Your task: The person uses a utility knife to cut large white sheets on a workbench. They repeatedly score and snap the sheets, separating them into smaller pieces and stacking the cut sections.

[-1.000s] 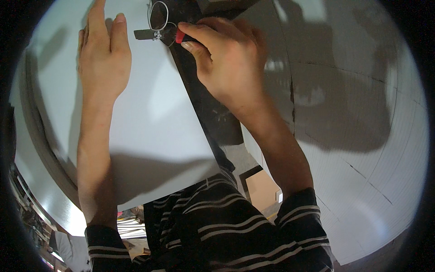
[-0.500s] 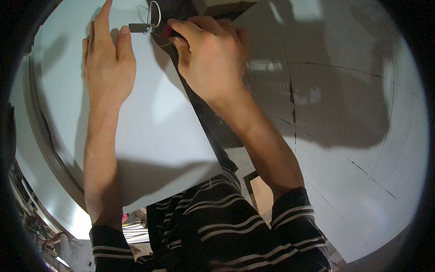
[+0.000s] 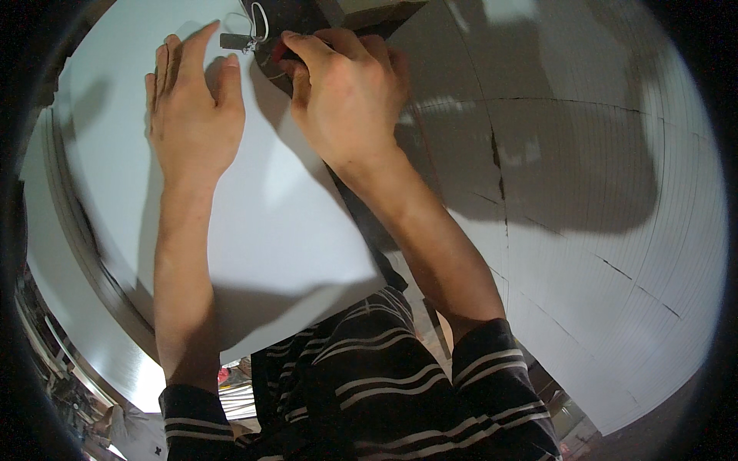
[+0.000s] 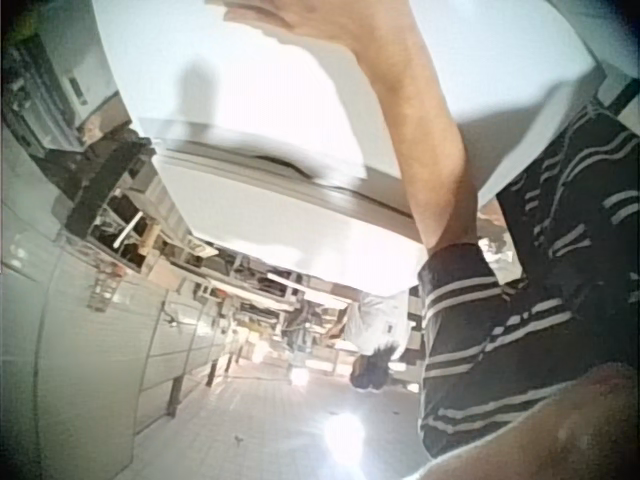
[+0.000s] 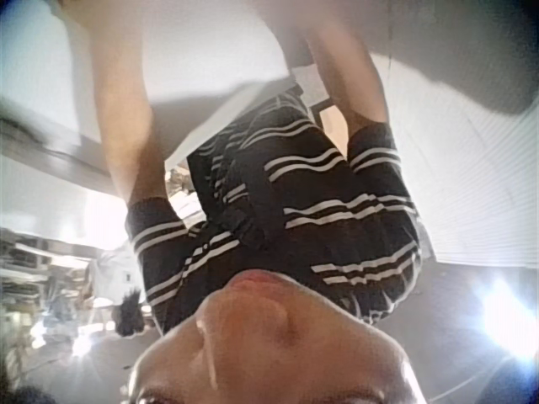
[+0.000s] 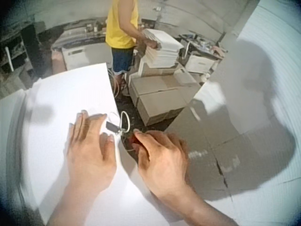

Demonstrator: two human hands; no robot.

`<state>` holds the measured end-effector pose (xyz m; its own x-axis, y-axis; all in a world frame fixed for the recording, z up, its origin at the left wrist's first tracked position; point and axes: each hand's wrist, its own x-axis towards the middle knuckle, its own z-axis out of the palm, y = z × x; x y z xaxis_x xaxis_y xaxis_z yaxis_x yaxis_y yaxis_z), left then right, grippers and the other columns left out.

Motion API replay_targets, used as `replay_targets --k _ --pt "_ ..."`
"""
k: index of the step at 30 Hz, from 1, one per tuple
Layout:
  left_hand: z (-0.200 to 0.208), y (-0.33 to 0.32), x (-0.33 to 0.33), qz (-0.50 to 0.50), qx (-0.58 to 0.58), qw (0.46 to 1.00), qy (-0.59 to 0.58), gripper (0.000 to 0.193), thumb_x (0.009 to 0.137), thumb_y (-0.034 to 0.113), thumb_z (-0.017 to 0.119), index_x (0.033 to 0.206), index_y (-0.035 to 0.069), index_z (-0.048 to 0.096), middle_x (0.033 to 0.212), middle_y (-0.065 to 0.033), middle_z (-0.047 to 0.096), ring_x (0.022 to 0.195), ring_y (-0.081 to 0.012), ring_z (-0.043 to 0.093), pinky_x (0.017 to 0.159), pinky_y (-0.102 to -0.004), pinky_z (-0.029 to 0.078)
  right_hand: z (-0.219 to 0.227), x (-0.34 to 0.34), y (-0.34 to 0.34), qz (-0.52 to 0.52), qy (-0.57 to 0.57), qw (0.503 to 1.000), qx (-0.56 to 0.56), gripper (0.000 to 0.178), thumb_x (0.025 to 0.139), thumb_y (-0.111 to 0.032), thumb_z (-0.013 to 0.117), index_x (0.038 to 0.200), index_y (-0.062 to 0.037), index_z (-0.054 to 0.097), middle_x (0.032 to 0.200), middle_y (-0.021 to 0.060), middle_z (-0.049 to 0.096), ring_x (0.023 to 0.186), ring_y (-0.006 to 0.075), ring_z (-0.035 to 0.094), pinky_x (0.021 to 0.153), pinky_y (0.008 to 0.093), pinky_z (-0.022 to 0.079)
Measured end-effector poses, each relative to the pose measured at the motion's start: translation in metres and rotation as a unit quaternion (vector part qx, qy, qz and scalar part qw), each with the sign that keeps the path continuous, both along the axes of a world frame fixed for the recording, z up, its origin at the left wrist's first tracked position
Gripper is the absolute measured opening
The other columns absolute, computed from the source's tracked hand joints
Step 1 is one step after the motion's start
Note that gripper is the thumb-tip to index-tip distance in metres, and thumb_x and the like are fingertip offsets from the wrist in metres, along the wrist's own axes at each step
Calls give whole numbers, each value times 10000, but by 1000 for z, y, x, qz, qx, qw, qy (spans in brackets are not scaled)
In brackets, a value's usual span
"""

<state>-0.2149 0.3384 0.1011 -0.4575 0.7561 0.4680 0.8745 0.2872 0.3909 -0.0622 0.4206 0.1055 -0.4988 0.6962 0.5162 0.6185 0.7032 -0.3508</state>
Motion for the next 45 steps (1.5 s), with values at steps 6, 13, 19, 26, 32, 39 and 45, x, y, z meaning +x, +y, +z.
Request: replay_targets --k 6,13,19,26,32,39,45 --pt "3 0 0 -17 -16 999 29 399 965 265 663 1356 187 655 1392 -186 614 1376 -450 499 1159 -589 379 0 -9 -2 -23 13 1000 -16 239 824 -170 785 1061 -192 796 1013 22 759 907 296 687 846 480 488" --pt "4 -3 -1 -20 -11 999 47 386 955 248 671 1334 179 672 1339 -189 629 1331 -464 530 1135 -597 401 -3 -17 -1 -38 18 999 -21 234 826 -165 778 1059 -182 797 1001 53 763 915 314 694 821 496 494" --pt "5 -1 -4 -16 -29 999 14 413 946 298 668 1339 171 665 1427 -237 585 1380 -457 490 1148 -599 359 11 -20 11 5 5 1000 17 227 851 -169 754 1074 -185 794 980 81 768 927 329 712 822 516 518" --pt "7 -1 9 -22 -37 999 29 308 953 230 679 1255 184 713 1390 -246 625 1352 -491 519 1149 -616 371 35 -19 24 61 28 996 -60 183 836 -9 708 1006 -27 771 941 178 755 838 368 721 796 454 574" --pt "5 0 8 -26 -13 997 71 324 889 182 711 1209 200 756 1382 -256 611 1299 -503 541 1091 -670 376 37 -25 34 89 23 993 -75 180 824 -5 718 996 -15 768 935 179 755 837 372 720 776 443 574" --pt "3 -4 11 -20 -47 994 94 440 870 91 643 1290 191 725 1425 -289 567 1315 -576 500 1095 -718 347 38 -40 41 109 24 992 -63 183 849 -18 737 1028 -23 773 949 171 760 839 368 716 776 443 564" --pt "9 -2 24 -14 -78 992 93 494 879 88 627 1361 191 674 1476 -303 507 1349 -595 452 1111 -735 320 37 -40 51 111 33 991 -63 182 854 -25 748 1034 -16 773 953 168 762 844 361 719 783 436 563"
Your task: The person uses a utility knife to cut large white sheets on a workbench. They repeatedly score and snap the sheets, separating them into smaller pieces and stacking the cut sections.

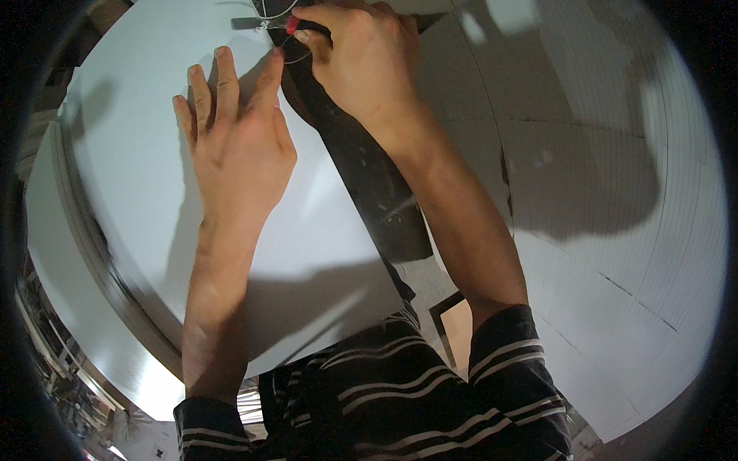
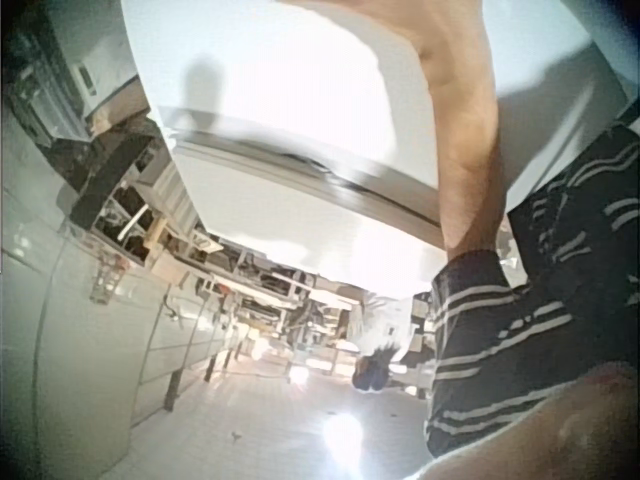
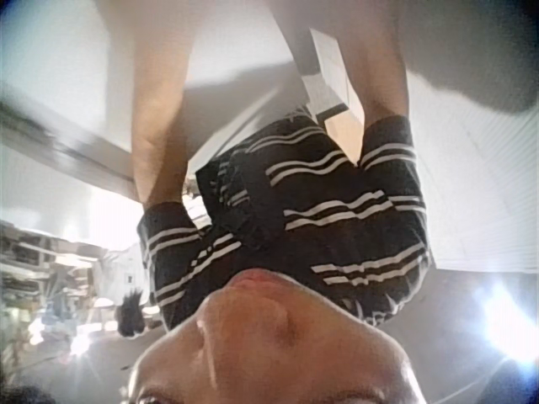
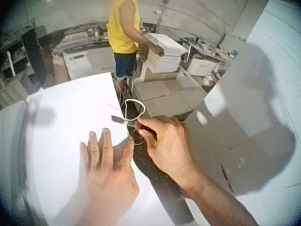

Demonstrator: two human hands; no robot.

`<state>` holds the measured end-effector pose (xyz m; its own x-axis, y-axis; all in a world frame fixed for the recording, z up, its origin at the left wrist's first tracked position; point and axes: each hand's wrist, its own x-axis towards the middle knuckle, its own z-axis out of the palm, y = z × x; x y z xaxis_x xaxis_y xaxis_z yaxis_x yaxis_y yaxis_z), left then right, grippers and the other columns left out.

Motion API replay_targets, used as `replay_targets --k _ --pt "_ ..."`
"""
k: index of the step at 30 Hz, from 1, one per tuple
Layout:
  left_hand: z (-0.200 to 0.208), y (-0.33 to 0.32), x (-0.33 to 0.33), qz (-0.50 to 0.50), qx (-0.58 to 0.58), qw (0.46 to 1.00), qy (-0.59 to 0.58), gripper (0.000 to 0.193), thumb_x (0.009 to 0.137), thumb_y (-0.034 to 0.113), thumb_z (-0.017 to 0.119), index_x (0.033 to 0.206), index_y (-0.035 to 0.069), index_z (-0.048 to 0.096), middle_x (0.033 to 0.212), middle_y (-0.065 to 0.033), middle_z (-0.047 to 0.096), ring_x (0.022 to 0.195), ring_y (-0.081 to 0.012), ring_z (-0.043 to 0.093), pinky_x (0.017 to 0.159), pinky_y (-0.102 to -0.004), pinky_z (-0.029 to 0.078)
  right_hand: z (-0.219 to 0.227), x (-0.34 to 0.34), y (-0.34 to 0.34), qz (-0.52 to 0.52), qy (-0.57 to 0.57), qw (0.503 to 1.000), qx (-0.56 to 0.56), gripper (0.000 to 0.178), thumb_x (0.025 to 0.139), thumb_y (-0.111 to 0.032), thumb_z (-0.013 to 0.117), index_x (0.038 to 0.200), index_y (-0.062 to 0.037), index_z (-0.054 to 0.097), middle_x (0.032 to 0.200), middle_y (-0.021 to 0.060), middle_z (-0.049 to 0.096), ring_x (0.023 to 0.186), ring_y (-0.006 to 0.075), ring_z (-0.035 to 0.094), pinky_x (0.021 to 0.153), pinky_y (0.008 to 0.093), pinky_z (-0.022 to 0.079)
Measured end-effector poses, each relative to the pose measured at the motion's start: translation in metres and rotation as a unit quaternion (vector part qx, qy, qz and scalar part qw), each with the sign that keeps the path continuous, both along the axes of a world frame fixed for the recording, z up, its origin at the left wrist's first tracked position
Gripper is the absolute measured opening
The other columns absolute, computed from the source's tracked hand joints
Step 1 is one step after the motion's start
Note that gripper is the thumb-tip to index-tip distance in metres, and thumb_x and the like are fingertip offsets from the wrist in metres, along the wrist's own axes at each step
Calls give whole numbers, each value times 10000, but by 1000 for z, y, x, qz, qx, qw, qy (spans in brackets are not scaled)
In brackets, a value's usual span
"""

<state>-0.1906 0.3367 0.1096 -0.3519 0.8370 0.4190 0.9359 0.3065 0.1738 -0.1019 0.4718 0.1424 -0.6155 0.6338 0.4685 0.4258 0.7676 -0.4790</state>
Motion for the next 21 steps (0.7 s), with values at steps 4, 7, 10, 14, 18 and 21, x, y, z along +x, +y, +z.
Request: replay_targets --k 4,7,10,14,18,21 --pt "3 -5 -1 11 -33 999 -3 518 923 116 625 1433 202 621 1513 -279 478 1380 -571 429 1121 -726 324 -2 -10 4 11 14 1000 -2 186 848 -13 748 1032 -14 773 944 166 764 826 356 725 767 431 568" --pt "3 -9 -10 13 -30 999 -15 535 896 98 624 1423 185 626 1508 -273 463 1375 -568 423 1111 -732 325 -5 -29 4 20 28 999 -7 184 842 -15 754 1026 -13 771 936 164 764 816 353 729 756 427 570" --pt "1 -11 -16 13 -12 999 -40 563 849 88 620 1404 178 640 1505 -278 445 1388 -582 384 1122 -746 266 -8 -40 3 15 12 1000 8 181 839 -19 759 1020 -15 769 938 163 764 824 351 728 762 433 568" --pt "-1 -3 -5 -2 -33 997 -72 593 828 102 623 1415 185 629 1501 -269 432 1411 -573 342 1141 -742 218 -10 -33 11 5 5 1000 23 177 841 -30 761 1018 -27 771 940 161 763 833 353 723 769 440 567" --pt "2 -1 1 10 -39 997 -62 599 832 108 632 1426 183 620 1508 -255 421 1412 -549 341 1140 -722 234 -13 -33 20 0 6 1000 29 172 847 -52 765 1018 -37 773 951 160 763 838 360 721 774 441 568" --pt "4 -3 0 16 -54 997 -49 611 839 105 649 1443 186 607 1504 -235 422 1397 -505 366 1126 -690 289 -16 -42 27 -6 3 1000 13 168 854 -74 768 1020 -50 775 961 152 766 849 353 726 774 429 572"
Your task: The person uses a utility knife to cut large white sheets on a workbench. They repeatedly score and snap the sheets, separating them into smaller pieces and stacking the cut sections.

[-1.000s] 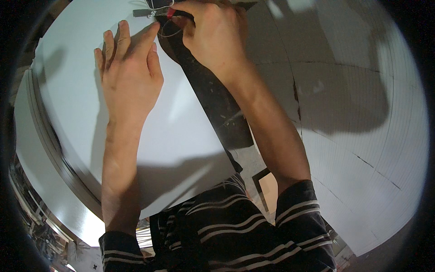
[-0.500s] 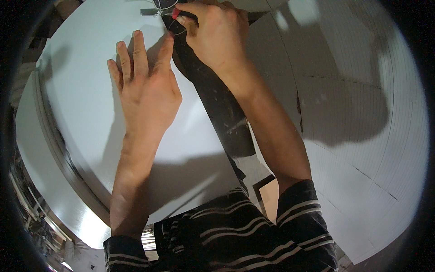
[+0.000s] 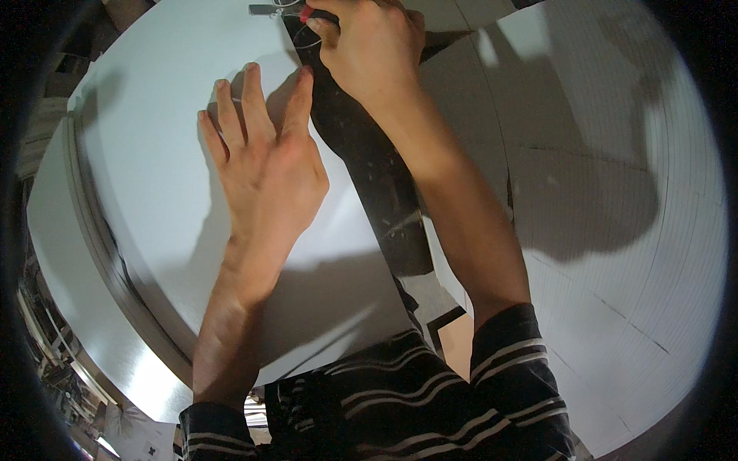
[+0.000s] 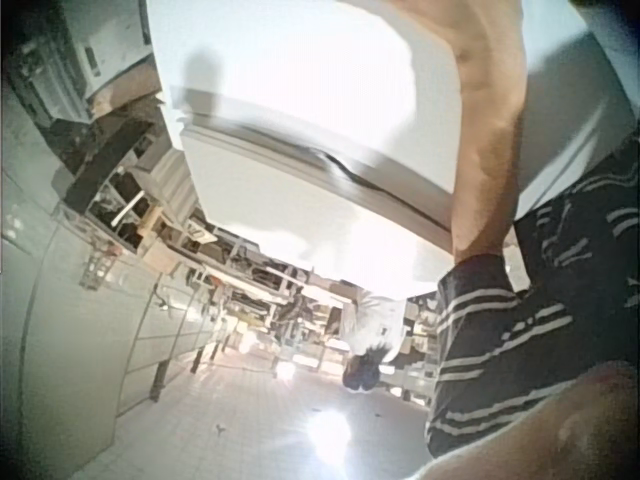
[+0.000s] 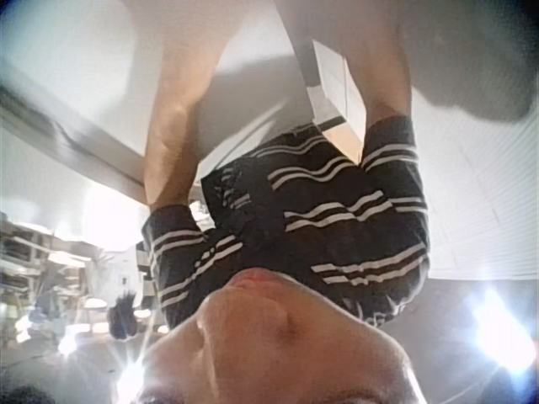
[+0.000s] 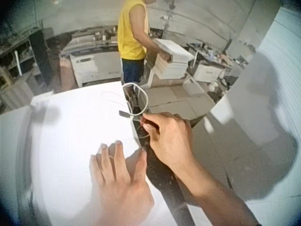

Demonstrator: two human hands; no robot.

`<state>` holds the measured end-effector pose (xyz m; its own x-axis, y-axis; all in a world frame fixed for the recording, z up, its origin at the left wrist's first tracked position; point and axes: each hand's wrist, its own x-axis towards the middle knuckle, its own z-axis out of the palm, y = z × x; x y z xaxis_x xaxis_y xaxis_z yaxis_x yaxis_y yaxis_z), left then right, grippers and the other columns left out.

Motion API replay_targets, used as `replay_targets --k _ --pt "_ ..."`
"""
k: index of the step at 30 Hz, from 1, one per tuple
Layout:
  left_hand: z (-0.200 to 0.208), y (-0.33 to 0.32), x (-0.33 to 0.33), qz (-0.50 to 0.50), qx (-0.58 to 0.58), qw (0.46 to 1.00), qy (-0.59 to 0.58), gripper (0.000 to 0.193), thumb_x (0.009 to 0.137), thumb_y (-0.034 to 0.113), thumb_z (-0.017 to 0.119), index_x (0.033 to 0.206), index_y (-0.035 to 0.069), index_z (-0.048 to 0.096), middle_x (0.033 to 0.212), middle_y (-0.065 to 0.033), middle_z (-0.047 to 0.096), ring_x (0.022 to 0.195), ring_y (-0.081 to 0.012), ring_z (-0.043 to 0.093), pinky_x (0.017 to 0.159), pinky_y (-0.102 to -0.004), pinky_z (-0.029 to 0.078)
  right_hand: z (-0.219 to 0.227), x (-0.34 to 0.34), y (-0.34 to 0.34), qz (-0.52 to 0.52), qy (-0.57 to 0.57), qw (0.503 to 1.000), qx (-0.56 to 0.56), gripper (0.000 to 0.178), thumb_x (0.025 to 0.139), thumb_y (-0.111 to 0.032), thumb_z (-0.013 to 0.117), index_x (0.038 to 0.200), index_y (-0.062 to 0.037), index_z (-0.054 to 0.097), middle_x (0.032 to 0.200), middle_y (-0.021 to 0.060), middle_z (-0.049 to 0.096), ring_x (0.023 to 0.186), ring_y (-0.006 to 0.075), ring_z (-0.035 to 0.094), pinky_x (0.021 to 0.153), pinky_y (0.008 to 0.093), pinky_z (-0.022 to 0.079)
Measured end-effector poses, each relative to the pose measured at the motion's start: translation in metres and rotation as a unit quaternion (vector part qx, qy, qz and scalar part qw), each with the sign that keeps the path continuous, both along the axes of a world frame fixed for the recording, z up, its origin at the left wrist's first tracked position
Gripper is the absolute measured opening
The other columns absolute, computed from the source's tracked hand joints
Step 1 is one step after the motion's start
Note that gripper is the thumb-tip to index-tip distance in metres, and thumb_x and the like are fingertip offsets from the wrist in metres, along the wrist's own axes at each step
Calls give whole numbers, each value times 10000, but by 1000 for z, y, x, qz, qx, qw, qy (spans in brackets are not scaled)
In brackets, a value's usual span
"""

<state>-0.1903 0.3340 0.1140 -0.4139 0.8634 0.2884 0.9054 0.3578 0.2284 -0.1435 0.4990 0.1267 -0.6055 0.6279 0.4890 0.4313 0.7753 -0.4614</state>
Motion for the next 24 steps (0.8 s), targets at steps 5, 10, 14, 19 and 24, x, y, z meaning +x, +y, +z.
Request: replay_targets --k 5,10,14,19,24 --pt "-1 0 -2 5 9 1000 -11 615 835 110 658 1444 174 603 1504 -238 421 1403 -502 359 1127 -692 285 -6 -18 11 -6 -1 1000 1 158 865 -103 771 1021 -83 784 963 126 771 857 328 737 770 413 577" --pt "-3 0 -5 3 25 999 -30 580 832 99 631 1409 157 629 1497 -263 440 1410 -548 357 1132 -726 252 -10 -37 23 -11 -3 1000 -9 151 875 -126 770 1019 -87 783 930 135 766 830 346 733 751 426 576" --pt "-2 2 -3 0 40 998 -37 545 816 93 622 1357 133 669 1475 -279 473 1405 -573 365 1132 -743 247 -8 -50 36 -15 -16 1000 -1 154 889 -151 762 1030 -93 784 923 148 761 831 360 731 746 432 575" --pt "1 3 0 14 6 1000 -24 549 824 133 668 1370 184 672 1505 -234 446 1431 -483 371 1139 -688 270 -11 -66 55 -29 -43 998 -19 164 902 -181 756 1046 -109 791 949 158 762 855 370 732 761 436 579" --pt "3 4 -1 17 7 999 -30 527 837 166 660 1363 189 681 1513 -231 452 1454 -480 355 1149 -693 253 -14 -82 71 -32 -33 999 -11 190 910 -223 753 1072 -135 797 972 160 763 877 375 735 777 440 582"
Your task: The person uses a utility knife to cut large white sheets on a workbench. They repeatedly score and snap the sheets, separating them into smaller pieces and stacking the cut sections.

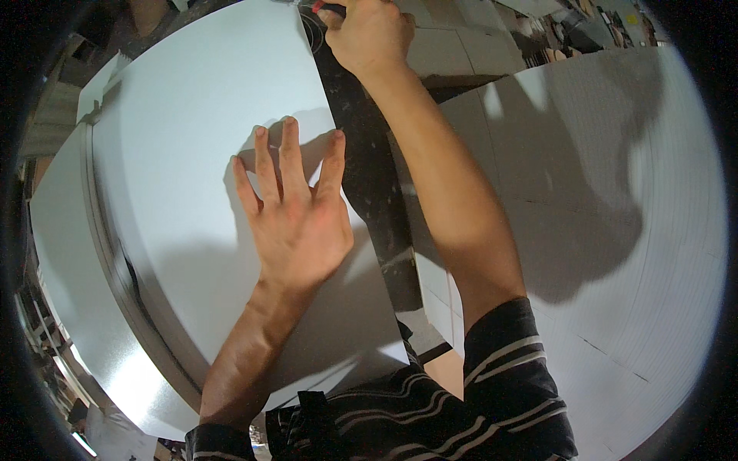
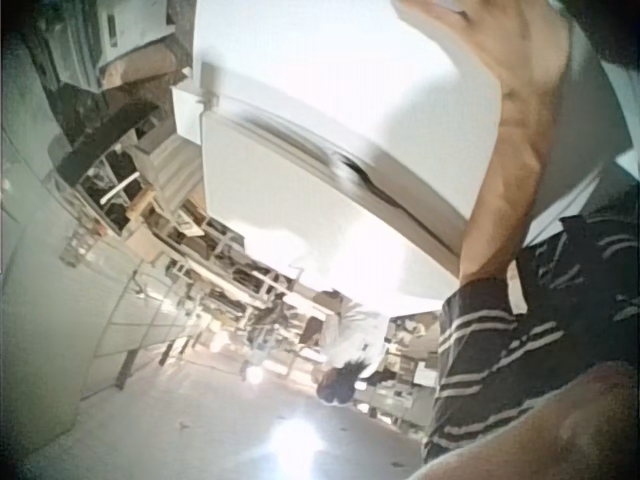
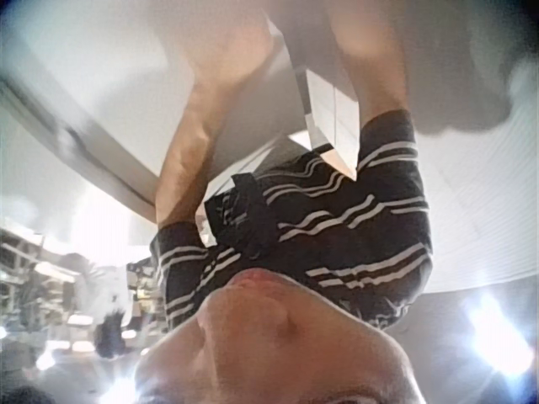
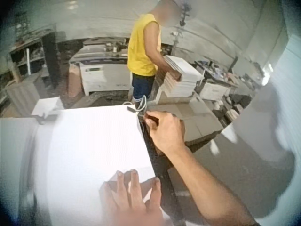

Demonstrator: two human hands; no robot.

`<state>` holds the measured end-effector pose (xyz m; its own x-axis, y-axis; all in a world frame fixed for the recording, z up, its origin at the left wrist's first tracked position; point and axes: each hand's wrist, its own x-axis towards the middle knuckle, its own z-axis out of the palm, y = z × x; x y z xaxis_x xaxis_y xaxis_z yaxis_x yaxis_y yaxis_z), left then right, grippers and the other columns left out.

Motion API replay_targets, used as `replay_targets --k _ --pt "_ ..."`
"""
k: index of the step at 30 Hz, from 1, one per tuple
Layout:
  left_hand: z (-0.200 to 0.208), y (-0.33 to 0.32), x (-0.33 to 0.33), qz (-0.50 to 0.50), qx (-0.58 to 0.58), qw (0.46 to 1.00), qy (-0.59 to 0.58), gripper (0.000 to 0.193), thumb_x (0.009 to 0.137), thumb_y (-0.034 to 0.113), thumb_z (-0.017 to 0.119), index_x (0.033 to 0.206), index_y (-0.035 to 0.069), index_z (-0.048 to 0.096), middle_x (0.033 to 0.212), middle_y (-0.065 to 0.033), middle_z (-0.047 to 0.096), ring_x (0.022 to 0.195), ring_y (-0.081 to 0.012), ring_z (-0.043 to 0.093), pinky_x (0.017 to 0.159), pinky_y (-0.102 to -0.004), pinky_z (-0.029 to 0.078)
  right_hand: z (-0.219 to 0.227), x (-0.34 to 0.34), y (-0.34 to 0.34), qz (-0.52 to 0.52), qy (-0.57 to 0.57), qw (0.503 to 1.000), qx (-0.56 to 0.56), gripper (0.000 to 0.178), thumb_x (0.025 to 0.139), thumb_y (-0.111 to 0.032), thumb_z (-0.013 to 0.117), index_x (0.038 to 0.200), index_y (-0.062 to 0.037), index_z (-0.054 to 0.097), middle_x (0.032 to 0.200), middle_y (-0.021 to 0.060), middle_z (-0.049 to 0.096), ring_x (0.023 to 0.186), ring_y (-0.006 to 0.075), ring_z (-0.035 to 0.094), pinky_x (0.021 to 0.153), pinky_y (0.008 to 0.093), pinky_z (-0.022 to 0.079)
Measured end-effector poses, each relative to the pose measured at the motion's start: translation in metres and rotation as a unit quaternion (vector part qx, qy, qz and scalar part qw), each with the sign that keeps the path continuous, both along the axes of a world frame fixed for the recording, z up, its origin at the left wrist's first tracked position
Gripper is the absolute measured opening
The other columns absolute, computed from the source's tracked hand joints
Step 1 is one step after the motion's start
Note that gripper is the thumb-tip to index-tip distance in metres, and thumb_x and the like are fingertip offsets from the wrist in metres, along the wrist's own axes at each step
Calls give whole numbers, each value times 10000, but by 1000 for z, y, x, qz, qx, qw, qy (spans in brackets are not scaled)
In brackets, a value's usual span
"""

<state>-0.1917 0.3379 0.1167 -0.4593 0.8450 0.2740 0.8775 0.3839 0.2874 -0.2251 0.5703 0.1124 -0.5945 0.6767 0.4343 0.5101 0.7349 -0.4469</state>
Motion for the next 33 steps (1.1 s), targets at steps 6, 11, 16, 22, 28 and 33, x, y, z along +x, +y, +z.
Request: replay_targets --k 6,11,16,22,28,33 --pt "-1 0 -2 0 -2 1000 -11 530 842 175 655 1371 193 680 1524 -221 454 1466 -476 348 1158 -701 244 -2 -13 11 -18 -22 1000 14 194 916 -251 748 1063 -136 800 965 159 763 866 367 741 775 446 586" --pt "1 -1 -8 -6 8 1000 -18 548 841 166 683 1389 174 664 1512 -212 463 1466 -459 356 1174 -666 263 -28 -29 45 -63 -66 995 -30 223 927 -249 722 1119 -156 786 997 136 765 918 354 726 824 486 550" --pt "2 -2 -24 -11 15 996 -84 527 876 168 674 1402 156 651 1519 -176 472 1471 -387 371 1196 -592 277 -91 5 66 -29 -231 968 -94 297 971 -296 656 1209 -142 744 1146 149 756 1100 372 713 955 546 534" --pt "11 5 -28 -10 -8 998 -68 497 925 201 631 1422 184 642 1611 -145 409 1501 -364 340 1222 -579 228 -103 96 18 -15 -339 920 -197 352 1012 -214 603 1336 -89 661 1246 191 688 1132 361 679 957 501 529" --pt "17 9 -27 -10 -29 998 -56 463 930 191 627 1391 213 662 1630 -147 392 1519 -369 319 1233 -580 208 6 129 -61 69 20 982 -177 371 945 -23 686 1306 -109 706 1025 147 668 889 289 651 802 382 535" --pt "20 8 -35 -7 -41 997 -62 395 899 177 665 1292 159 709 1624 -151 400 1518 -379 322 1235 -586 208 30 112 -83 112 -42 991 -62 392 903 -56 727 1287 -136 727 1032 109 670 892 272 640 776 394 526"
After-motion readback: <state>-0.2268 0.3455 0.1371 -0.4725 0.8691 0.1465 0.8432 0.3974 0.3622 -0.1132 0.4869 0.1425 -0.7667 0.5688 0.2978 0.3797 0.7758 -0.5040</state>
